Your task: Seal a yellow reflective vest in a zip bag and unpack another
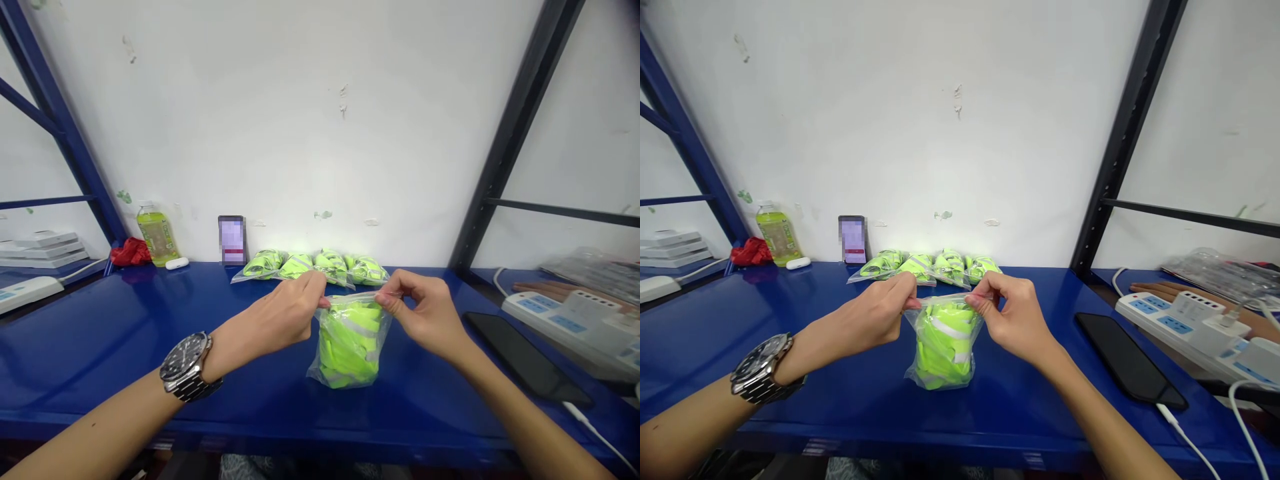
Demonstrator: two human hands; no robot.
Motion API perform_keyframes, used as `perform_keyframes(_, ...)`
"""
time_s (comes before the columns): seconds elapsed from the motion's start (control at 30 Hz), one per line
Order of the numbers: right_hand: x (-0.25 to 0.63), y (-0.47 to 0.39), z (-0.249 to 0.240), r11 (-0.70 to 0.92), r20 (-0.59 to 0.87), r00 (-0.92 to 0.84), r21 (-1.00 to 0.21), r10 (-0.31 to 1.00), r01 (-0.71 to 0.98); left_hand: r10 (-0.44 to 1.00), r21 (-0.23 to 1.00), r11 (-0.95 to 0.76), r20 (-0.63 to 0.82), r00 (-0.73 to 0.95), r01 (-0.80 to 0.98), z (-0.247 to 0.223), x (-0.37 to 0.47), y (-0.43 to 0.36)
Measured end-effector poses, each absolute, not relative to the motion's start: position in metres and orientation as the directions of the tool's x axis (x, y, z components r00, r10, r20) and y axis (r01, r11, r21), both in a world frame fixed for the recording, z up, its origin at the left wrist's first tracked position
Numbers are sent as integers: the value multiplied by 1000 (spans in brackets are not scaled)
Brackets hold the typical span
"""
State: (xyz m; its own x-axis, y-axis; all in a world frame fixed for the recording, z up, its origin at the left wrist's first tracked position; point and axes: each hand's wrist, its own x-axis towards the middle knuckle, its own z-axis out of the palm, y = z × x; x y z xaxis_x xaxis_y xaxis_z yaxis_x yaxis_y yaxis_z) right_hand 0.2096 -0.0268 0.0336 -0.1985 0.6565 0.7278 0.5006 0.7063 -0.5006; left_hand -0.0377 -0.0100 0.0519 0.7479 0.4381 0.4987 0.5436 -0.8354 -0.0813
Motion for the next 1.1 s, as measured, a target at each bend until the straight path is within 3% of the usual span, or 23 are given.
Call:
perform_keyframes(0.1,210,-32,43,678,717,-241,-414,654,608,381,-119,-846,548,744,521,52,-34,-7)
perform_keyframes(0.27,200,-51,59,611,678,-411,-71,610,789,245,-187,-868,645,724,460,56,-18,-9)
perform_keyframes(0.43,201,-70,62,659,499,-534,-104,682,745,193,-171,-905,654,732,390,59,-9,-19)
perform_keyframes(0.53,229,-65,68,665,415,-556,-185,720,723,290,-102,-890,625,725,444,54,-25,-10)
perform_keyframes(0.63,274,-42,75,606,361,-508,-247,782,756,461,-71,-777,611,643,625,43,-56,16)
perform_keyframes(0.73,315,-9,72,302,546,-211,-81,811,950,603,-47,-602,627,493,797,28,-92,48)
perform_keyframes(0.8,330,15,59,120,695,-69,-26,715,992,667,-98,-460,617,417,882,18,-112,65)
perform_keyframes(0.9,330,49,22,206,750,-140,5,647,979,768,-175,-289,544,337,941,5,-131,83)
perform_keyframes(1.0,317,75,-16,397,554,-347,34,756,917,817,-205,-256,476,325,944,-7,-141,93)
perform_keyframes(1.1,309,87,-38,428,485,-372,-7,792,904,854,-238,-244,407,325,940,-13,-148,97)
